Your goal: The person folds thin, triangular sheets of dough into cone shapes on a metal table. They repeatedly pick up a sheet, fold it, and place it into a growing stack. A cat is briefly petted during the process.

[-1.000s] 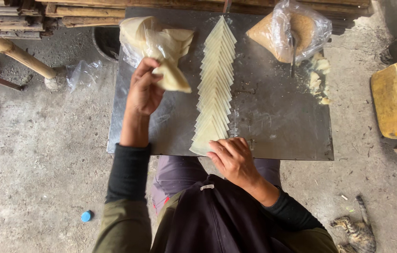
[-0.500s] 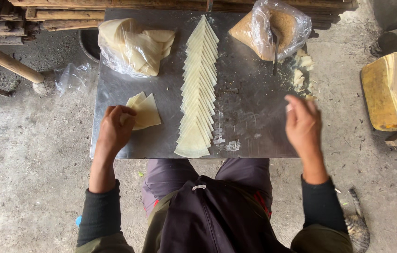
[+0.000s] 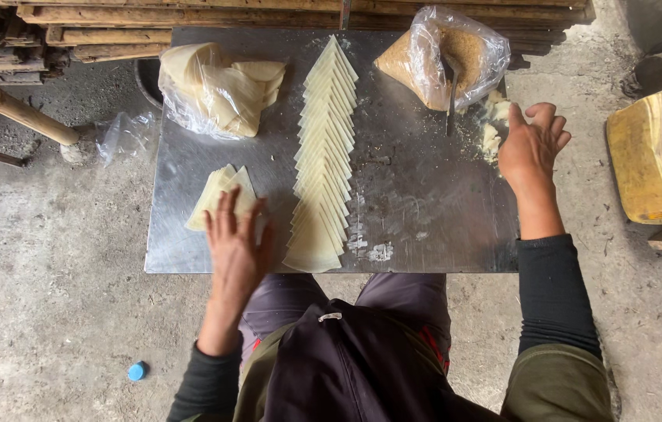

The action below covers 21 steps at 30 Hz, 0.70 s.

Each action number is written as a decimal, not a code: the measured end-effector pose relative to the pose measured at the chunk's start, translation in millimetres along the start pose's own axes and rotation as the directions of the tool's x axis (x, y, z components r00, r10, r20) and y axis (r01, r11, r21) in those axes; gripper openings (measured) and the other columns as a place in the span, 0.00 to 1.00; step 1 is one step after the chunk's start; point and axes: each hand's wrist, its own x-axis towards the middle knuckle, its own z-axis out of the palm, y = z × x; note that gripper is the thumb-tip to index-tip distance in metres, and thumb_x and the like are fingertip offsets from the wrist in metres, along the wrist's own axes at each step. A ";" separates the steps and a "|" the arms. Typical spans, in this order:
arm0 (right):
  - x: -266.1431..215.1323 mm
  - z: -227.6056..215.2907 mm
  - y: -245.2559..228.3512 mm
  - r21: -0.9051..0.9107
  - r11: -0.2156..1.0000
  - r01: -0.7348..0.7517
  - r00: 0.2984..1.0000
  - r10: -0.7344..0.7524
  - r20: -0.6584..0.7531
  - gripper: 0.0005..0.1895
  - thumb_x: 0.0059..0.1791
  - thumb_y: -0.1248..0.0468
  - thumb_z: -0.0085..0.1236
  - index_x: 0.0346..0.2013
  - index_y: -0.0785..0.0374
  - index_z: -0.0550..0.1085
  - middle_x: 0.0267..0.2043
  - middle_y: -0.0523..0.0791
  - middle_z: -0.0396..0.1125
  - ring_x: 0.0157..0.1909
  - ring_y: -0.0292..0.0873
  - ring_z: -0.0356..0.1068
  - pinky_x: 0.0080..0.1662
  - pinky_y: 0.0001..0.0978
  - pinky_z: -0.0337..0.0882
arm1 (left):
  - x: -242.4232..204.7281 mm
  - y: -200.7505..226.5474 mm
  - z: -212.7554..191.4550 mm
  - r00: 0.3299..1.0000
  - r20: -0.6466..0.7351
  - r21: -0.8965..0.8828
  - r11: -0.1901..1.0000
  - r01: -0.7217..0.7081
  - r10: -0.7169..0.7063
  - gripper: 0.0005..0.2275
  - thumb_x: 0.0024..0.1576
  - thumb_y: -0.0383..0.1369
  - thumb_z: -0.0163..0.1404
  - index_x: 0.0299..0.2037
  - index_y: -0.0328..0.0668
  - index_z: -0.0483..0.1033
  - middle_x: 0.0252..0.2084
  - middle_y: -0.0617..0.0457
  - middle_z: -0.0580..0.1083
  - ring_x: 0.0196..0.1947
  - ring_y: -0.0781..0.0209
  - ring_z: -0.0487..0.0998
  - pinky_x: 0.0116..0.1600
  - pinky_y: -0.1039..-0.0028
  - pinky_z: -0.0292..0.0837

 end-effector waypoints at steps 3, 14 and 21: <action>4.9 10.5 2.4 -0.022 0.999 -0.023 1.000 0.024 0.013 0.20 0.61 0.63 0.41 0.66 0.63 0.71 0.61 0.52 0.57 0.61 0.54 0.50 0.58 0.50 0.49 | -1.8 17.3 11.3 0.999 0.054 -0.029 1.000 -0.007 0.009 0.22 0.65 0.44 0.47 0.67 0.49 0.68 0.75 0.37 0.56 0.76 0.37 0.50 0.75 0.40 0.35; 26.5 2.9 -27.2 -0.079 0.996 -0.047 0.984 0.060 0.170 0.23 0.56 0.68 0.40 0.64 0.62 0.72 0.53 0.51 0.58 0.58 0.54 0.51 0.56 0.50 0.49 | -2.9 26.1 14.3 0.994 0.110 0.055 0.998 0.000 -0.006 0.23 0.66 0.49 0.39 0.69 0.54 0.66 0.75 0.44 0.56 0.76 0.41 0.51 0.76 0.43 0.33; 20.7 -15.8 -26.0 0.077 0.979 -0.189 0.975 0.177 0.134 0.30 0.46 0.77 0.51 0.58 0.49 0.79 0.53 0.48 0.57 0.57 0.50 0.52 0.57 0.45 0.48 | -1.3 26.7 10.1 0.993 0.119 0.026 0.999 0.024 -0.027 0.23 0.66 0.49 0.38 0.69 0.55 0.66 0.75 0.46 0.57 0.76 0.43 0.50 0.76 0.45 0.32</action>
